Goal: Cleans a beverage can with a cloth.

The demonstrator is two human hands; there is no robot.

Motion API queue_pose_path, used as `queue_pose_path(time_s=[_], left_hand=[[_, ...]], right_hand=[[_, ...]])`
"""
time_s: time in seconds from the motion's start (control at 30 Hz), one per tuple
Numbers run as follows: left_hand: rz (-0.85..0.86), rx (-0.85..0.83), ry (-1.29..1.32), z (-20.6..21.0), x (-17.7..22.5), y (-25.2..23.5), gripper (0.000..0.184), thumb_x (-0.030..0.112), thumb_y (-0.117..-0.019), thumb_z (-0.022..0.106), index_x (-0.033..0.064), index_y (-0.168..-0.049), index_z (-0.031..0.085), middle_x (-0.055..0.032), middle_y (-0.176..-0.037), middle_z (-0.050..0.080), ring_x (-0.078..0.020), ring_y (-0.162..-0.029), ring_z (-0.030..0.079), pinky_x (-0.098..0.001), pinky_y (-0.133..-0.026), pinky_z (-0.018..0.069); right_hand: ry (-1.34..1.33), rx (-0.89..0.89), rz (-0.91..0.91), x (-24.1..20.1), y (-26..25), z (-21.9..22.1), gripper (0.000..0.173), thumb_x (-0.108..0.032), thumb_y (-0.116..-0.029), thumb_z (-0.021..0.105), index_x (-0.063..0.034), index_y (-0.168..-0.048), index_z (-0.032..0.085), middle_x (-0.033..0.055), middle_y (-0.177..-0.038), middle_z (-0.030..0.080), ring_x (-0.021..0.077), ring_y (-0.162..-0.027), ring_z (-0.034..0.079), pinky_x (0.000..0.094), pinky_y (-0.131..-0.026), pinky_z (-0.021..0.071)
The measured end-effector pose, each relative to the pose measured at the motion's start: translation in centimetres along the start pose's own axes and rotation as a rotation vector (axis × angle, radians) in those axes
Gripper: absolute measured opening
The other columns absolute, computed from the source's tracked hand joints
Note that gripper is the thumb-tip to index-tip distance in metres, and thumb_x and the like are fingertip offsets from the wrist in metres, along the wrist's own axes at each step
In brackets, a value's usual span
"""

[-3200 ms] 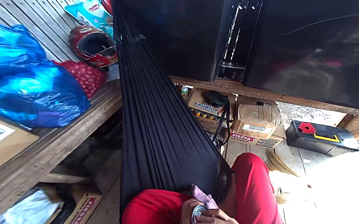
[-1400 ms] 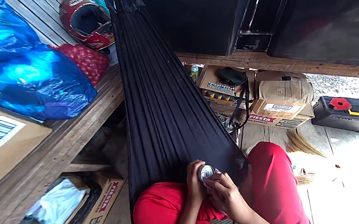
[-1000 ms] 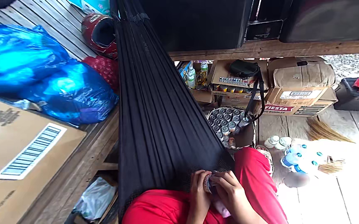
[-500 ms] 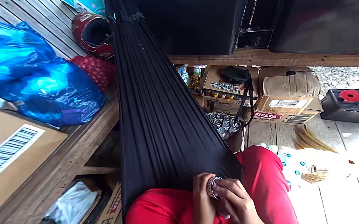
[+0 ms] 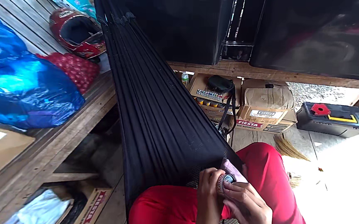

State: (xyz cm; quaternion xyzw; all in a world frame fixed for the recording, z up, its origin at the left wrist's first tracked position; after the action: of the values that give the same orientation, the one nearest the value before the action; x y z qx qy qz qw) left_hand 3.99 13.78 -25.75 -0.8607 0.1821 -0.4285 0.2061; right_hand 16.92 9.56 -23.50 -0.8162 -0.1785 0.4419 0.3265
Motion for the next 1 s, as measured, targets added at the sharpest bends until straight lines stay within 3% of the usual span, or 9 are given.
queue_pose_path(time_s=[0.07,0.13,0.23,0.4,0.5,0.6,0.67,0.8,1.0], left_hand=[[0.016,0.033,0.007,-1.0,-0.9,0.4,0.020,0.018,-0.0886,0.065,0.0092,-0.105,0.074,-0.0085,-0.105,0.070,-0.0200,-0.105,0.066,-0.0281,-0.095,0.0533],[0.005,0.039,0.013,-2.7,-1.7,1.1,0.020,0.018,-0.0895,0.064,0.0100,-0.105,0.074,-0.0074,-0.106,0.070,-0.0182,-0.106,0.065,-0.0267,-0.096,0.0520],[-0.028,0.000,0.003,-5.6,-3.1,2.5,0.025,0.011,-0.0834,0.068,0.0102,-0.108,0.074,-0.0080,-0.109,0.069,-0.0194,-0.109,0.064,-0.0276,-0.097,0.0522],[-0.035,-0.059,-0.030,-10.7,-5.3,4.6,0.031,0.003,-0.0775,0.071,0.0095,-0.107,0.075,-0.0094,-0.109,0.070,-0.0212,-0.110,0.065,-0.0283,-0.098,0.0527],[0.000,-0.085,-0.116,-13.7,-6.1,5.1,0.035,0.004,-0.0730,0.073,0.0108,-0.107,0.075,-0.0088,-0.108,0.070,-0.0218,-0.109,0.066,-0.0280,-0.096,0.0537],[0.008,-0.091,-0.158,-15.6,-6.4,5.1,0.036,0.004,-0.0711,0.074,0.0102,-0.107,0.076,-0.0093,-0.108,0.070,-0.0228,-0.108,0.066,-0.0285,-0.095,0.0545],[0.014,-0.079,-0.181,-16.2,-6.5,5.1,0.033,0.008,-0.0729,0.074,0.0102,-0.106,0.076,-0.0089,-0.107,0.070,-0.0215,-0.107,0.066,-0.0269,-0.095,0.0539],[0.012,-0.058,-0.183,-15.6,-6.3,5.1,0.027,0.013,-0.0772,0.073,0.0106,-0.104,0.076,-0.0079,-0.105,0.070,-0.0192,-0.107,0.066,-0.0247,-0.096,0.0522],[-0.030,-0.019,-0.112,-11.2,-4.7,3.8,0.025,0.011,-0.0781,0.073,0.0112,-0.103,0.076,-0.0075,-0.105,0.070,-0.0195,-0.106,0.065,-0.0251,-0.095,0.0523]], right_hand=[[-0.028,-0.039,0.003,-1.3,0.7,1.1,0.025,-0.032,-0.1030,0.059,-0.0097,-0.102,0.068,0.0024,-0.109,0.074,0.0099,-0.115,0.063,0.0194,-0.104,0.0449],[-0.042,-0.040,0.011,-2.5,1.6,2.8,0.018,-0.025,-0.1024,0.057,-0.0112,-0.101,0.068,0.0011,-0.111,0.073,0.0103,-0.117,0.062,0.0206,-0.106,0.0430],[-0.088,0.028,0.008,-3.6,2.8,5.9,0.011,-0.015,-0.1002,0.060,-0.0121,-0.097,0.069,-0.0021,-0.109,0.074,0.0086,-0.116,0.063,0.0210,-0.106,0.0440],[-0.146,0.109,0.027,-6.6,3.9,10.8,0.012,-0.017,-0.1013,0.059,-0.0131,-0.097,0.070,-0.0043,-0.104,0.072,0.0067,-0.111,0.062,0.0192,-0.103,0.0450],[-0.244,0.129,0.104,-8.6,4.2,12.9,0.007,-0.015,-0.0988,0.063,-0.0134,-0.098,0.070,-0.0030,-0.110,0.069,0.0053,-0.113,0.062,0.0183,-0.101,0.0484],[-0.304,0.170,0.219,-9.8,3.8,14.1,0.008,-0.022,-0.0946,0.070,-0.0178,-0.101,0.068,-0.0058,-0.115,0.062,-0.0008,-0.114,0.059,0.0143,-0.099,0.0501],[-0.324,0.177,0.266,-10.0,3.4,14.3,0.012,-0.027,-0.0926,0.072,-0.0184,-0.100,0.068,-0.0067,-0.112,0.062,-0.0016,-0.112,0.059,0.0136,-0.098,0.0499],[-0.323,0.160,0.283,-9.5,2.4,13.7,0.009,-0.023,-0.0909,0.074,-0.0141,-0.094,0.073,-0.0033,-0.102,0.068,-0.0006,-0.104,0.063,0.0124,-0.091,0.0523],[-0.175,0.045,0.079,-6.2,2.1,9.8,0.014,-0.021,-0.1014,0.063,-0.0109,-0.099,0.072,0.0012,-0.103,0.068,0.0069,-0.109,0.062,0.0170,-0.100,0.0475]])
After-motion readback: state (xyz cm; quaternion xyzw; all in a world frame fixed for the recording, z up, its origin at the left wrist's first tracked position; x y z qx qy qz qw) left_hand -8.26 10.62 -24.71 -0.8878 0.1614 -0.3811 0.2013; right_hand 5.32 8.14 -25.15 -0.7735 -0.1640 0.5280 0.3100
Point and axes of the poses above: each hand's wrist, its own y-axis away from the middle knuckle, its own z-axis out of the palm, x = y × z, the point moved 1 cm from there along -y, towards the middle knuckle
